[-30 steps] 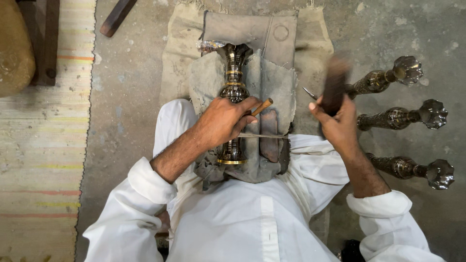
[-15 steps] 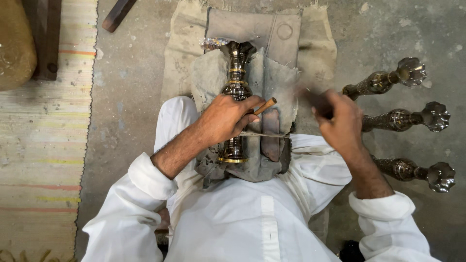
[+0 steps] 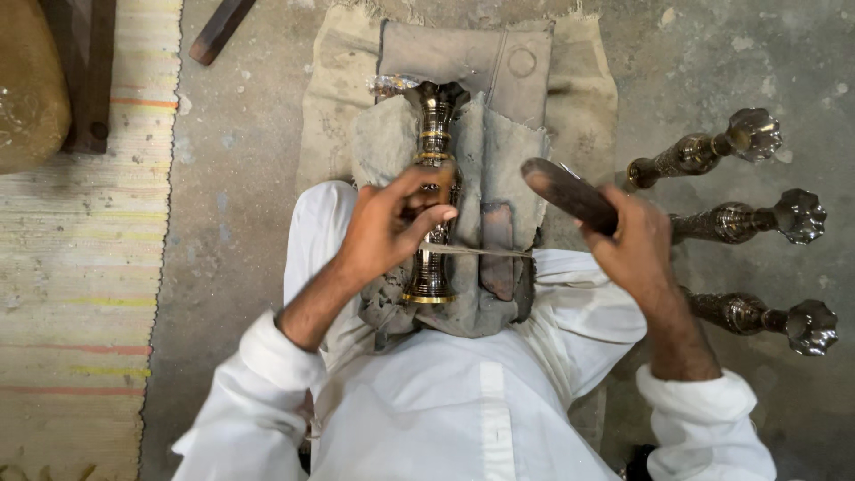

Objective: The person sits on the floor with an ornate brass vase clamped in a cloth-wrapped holder and engraves decorative patterns into its surface. They hold a small chisel against the metal with one hand and strike it with a wooden mallet in the other, repositioning the punch repeatedly to work pattern details along the vase body.

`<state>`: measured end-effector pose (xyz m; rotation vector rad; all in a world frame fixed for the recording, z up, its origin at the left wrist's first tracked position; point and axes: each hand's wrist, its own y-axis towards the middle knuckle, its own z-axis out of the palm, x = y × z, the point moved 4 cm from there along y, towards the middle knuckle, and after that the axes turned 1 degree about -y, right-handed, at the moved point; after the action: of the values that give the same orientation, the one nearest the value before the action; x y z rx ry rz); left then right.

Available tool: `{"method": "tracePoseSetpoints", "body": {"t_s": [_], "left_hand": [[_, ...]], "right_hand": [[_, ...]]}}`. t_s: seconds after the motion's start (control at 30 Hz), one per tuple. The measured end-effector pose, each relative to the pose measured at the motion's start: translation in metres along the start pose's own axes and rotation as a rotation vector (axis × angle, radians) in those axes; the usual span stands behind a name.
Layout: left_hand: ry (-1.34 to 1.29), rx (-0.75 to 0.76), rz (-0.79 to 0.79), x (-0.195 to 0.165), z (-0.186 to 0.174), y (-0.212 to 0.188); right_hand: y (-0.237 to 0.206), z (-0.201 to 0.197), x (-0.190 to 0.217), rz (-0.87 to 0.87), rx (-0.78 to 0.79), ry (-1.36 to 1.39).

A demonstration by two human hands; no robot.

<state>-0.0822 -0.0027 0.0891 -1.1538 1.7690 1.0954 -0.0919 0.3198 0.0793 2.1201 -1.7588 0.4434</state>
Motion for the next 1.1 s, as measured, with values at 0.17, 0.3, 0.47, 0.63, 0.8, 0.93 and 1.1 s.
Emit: {"method": "tracePoseSetpoints", "body": {"t_s": [0.17, 0.3, 0.47, 0.63, 0.8, 0.93, 1.1], "left_hand": [[-0.689, -0.32, -0.135, 0.016, 0.028, -0.044], [-0.72, -0.439, -0.21, 0.025, 0.055, -0.066], [-0.664, -0.476, -0.124, 0.032, 0.055, -0.069], [-0.696, -0.491, -0.148, 0.039, 0.058, -0.067], [-0.77, -0.457, -0.253, 0.047, 0.051, -0.06], [-0.71, -0.403, -0.285, 0.048, 0.028, -0.054], [-0.421, -0.314, -0.159, 0.031, 0.011, -0.036]], "right_hand": [[-0.032, 0.049, 0.041, 0.063, 0.207, 0.377], [-0.054, 0.069, 0.102, -0.286, 0.138, 0.309], [-0.059, 0.074, 0.131, -0.452, 0.066, 0.161], [-0.063, 0.069, 0.137, -0.506, 0.067, 0.11], [-0.06, 0.066, 0.129, -0.382, 0.104, 0.179], [-0.062, 0.071, 0.099, -0.166, 0.191, 0.267], [-0.056, 0.089, 0.051, 0.094, 0.284, 0.636]]}}
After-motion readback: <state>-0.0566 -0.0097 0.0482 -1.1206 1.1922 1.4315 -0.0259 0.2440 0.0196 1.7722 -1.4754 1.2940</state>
